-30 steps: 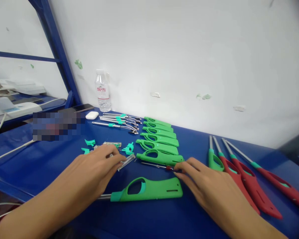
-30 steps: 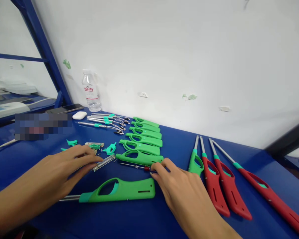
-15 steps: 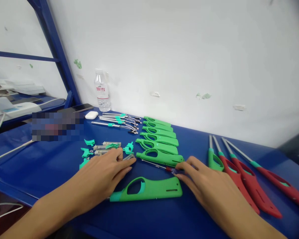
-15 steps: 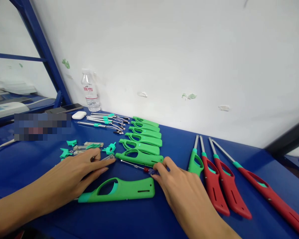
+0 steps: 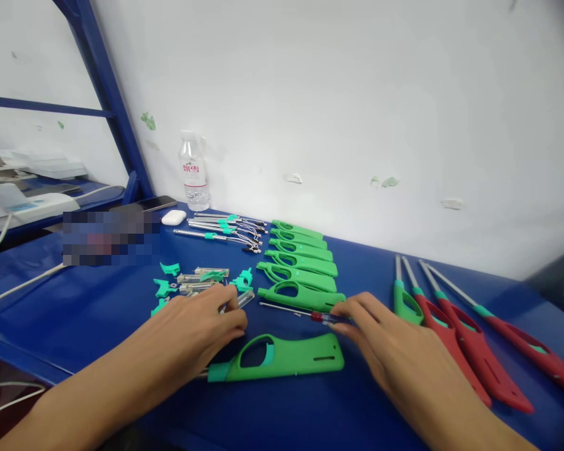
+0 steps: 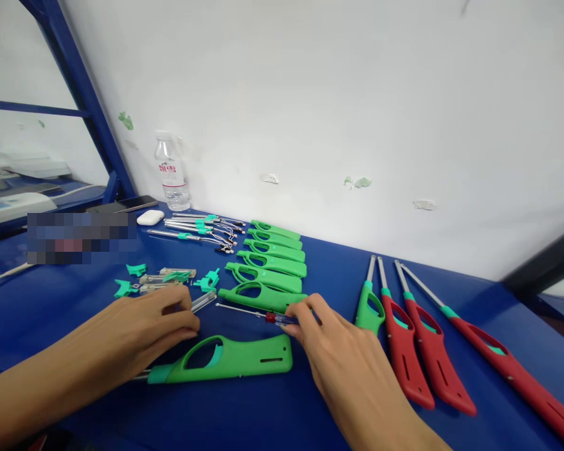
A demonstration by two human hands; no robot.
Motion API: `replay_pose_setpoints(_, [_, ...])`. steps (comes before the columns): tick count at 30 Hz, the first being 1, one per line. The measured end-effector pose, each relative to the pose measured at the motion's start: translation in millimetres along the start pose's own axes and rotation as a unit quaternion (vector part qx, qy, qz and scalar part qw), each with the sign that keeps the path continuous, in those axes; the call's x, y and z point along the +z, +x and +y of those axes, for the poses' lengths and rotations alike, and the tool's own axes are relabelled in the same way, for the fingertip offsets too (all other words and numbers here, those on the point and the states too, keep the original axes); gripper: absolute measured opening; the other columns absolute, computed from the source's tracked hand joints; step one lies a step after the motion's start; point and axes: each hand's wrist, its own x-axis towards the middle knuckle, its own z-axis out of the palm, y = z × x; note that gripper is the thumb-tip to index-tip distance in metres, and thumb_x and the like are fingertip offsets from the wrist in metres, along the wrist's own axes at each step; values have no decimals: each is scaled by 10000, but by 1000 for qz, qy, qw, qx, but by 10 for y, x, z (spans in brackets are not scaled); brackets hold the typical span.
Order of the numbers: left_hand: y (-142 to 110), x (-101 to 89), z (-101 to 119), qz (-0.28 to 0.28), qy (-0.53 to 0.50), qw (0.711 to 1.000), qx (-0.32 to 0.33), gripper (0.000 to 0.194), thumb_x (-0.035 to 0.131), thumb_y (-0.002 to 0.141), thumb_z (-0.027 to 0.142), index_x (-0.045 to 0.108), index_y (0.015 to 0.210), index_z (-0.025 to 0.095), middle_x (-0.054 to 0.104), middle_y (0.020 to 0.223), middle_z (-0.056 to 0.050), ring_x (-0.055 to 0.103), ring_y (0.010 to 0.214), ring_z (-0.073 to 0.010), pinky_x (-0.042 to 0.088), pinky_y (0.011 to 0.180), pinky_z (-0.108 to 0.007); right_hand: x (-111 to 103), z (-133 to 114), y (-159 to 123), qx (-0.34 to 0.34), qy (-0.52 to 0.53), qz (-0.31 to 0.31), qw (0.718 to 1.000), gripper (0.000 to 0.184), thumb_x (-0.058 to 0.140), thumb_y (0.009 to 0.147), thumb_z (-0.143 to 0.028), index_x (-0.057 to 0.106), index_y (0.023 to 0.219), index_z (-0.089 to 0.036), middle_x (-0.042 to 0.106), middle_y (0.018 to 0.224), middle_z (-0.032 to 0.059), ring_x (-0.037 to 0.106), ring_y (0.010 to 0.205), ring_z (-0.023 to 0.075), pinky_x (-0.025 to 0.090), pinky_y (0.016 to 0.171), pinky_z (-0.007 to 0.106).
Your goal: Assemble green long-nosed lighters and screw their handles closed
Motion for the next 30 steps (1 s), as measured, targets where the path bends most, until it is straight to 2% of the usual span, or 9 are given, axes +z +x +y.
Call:
replay_pose_setpoints(5, [44,-9,30,-11,15,1000,7,268,487,1070,130,709,993,260,636,1006,-33,662,758,-208,385,617,-321,-105,-28,40,14,29,19,999,450,217,1213,-435,609,1081,-258,823,857,-30,796,592,160,465,414,290])
replay_pose_setpoints(8, [48,-20,21,8,26,1000,2,274,457,1108,191,720,1066,254,642,1039,-52,676,817,-232,412,641,-327,-133,-34,59,17,25,22,999,449,222,1213,-442,612,1084,-263,833,872,-30,793,581,164,454,412,295])
replay_pose_setpoints(11, [44,-36,12,18,30,999,2,276,475,1108,206,733,1172,281,656,1088,-48,685,850,-217,438,663,-313,-130,-41,74,14,14,29,999,450,234,1212,-445,620,1074,-257,833,867,-32,776,542,162,434,397,299])
replay_pose_setpoints(16, [11,-39,21,13,37,999,-20,250,520,1068,180,754,1091,267,674,1098,-65,692,860,-227,458,665,-313,-121,-49,75,11,10,21,1000,453,245,1213,-434,629,1057,-252,830,859,-33,763,519,163,415,395,298])
replay_pose_setpoints(23, [-60,35,1,3,29,999,-18,335,471,1026,61,737,1035,266,716,1084,-52,702,884,-215,478,702,-308,-140,-41,72,5,27,13,1000,423,254,1212,-408,628,1085,-256,821,861,-40,739,477,167,405,372,321])
replay_pose_setpoints(26, [-42,7,21,20,24,999,-19,290,442,1085,143,711,1067,251,727,1052,-58,715,820,-232,485,672,-333,-155,-27,61,10,33,13,999,387,275,1208,-406,622,1120,-260,810,872,-41,743,489,175,408,368,334])
replay_pose_setpoints(30, [10,-54,91,55,2,998,-11,309,372,1172,291,676,1128,260,760,1033,-20,761,831,-211,552,731,-333,-198,-2,53,25,76,7,997,277,369,1196,-375,629,1202,-278,800,983,-30,782,612,169,488,456,301])
